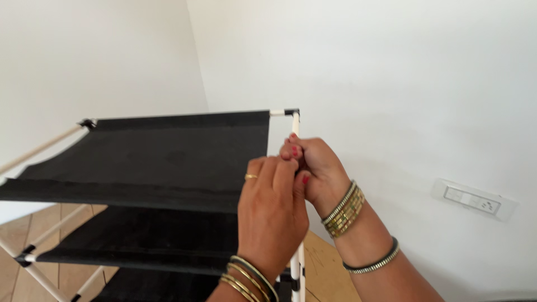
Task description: The person assembles a three-tier fabric shelf by connecting white poles with black plastic connectors and attaching black fabric shelves to the frame. They secure each joint and adjust the shelves to ensure stability.
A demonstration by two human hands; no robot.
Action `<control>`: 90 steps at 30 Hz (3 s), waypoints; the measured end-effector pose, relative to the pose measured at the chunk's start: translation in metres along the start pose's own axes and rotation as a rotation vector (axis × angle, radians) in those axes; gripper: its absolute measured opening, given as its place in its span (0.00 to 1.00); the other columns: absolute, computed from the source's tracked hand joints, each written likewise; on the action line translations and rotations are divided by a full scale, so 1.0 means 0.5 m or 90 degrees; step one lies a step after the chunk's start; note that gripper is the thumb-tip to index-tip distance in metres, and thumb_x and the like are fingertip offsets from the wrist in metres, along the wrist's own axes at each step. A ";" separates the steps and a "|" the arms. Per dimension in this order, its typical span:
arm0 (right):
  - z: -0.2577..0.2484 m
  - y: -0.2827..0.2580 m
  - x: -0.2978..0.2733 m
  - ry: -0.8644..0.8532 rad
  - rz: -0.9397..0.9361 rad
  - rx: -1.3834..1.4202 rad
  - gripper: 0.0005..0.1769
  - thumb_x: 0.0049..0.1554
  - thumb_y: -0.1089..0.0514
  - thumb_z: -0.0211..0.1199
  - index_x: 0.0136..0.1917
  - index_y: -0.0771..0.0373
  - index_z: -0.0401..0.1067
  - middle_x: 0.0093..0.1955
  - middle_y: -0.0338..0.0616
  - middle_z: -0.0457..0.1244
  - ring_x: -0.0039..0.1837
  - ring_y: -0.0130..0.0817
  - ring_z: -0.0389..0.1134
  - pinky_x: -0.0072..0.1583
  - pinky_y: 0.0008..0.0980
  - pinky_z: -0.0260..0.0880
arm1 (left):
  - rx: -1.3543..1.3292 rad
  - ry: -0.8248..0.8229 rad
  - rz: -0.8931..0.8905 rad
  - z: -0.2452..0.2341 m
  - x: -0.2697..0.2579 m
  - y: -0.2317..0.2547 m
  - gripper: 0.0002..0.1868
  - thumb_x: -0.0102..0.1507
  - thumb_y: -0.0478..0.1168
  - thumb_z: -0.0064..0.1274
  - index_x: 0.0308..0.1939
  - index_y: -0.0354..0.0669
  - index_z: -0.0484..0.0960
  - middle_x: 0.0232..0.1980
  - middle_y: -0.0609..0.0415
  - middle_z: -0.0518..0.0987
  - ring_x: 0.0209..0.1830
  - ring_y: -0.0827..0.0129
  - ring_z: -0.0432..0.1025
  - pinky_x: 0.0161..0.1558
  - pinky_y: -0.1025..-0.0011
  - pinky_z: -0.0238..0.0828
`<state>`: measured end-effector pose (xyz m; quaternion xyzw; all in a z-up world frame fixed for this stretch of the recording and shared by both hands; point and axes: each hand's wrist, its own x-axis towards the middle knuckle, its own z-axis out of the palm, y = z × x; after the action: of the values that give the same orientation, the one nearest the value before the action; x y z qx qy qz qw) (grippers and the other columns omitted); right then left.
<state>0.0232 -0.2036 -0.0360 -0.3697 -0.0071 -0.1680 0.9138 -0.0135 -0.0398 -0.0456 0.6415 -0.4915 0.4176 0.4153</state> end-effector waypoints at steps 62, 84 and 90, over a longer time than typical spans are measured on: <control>0.039 0.035 -0.142 0.237 -0.119 -0.362 0.23 0.57 0.41 0.63 0.49 0.65 0.74 0.36 0.40 0.64 0.39 0.29 0.64 0.47 0.31 0.68 | -0.022 -0.192 -0.055 -0.001 -0.095 -0.108 0.22 0.53 0.28 0.51 0.51 0.40 0.84 0.54 0.48 0.81 0.64 0.52 0.70 0.62 0.48 0.54; -0.014 0.077 -0.186 -0.107 -0.375 -0.461 0.22 0.63 0.54 0.45 0.65 0.63 0.69 0.74 0.40 0.56 0.69 0.25 0.60 0.59 0.37 0.64 | 0.085 -0.112 -0.050 0.002 -0.084 -0.093 0.11 0.59 0.37 0.59 0.46 0.44 0.85 0.43 0.58 0.81 0.51 0.67 0.74 0.59 0.58 0.59; -0.017 0.071 -0.187 -0.126 -0.344 -0.429 0.25 0.58 0.59 0.45 0.66 0.65 0.69 0.76 0.42 0.54 0.59 0.33 0.62 0.60 0.39 0.65 | 0.098 -0.083 -0.037 -0.006 -0.075 -0.090 0.10 0.59 0.37 0.59 0.45 0.43 0.84 0.44 0.57 0.81 0.51 0.65 0.75 0.59 0.56 0.60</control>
<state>-0.0548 -0.1577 -0.0790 -0.6464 -0.1357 -0.3576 0.6602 0.0238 -0.0187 -0.0856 0.7114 -0.4653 0.3993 0.3434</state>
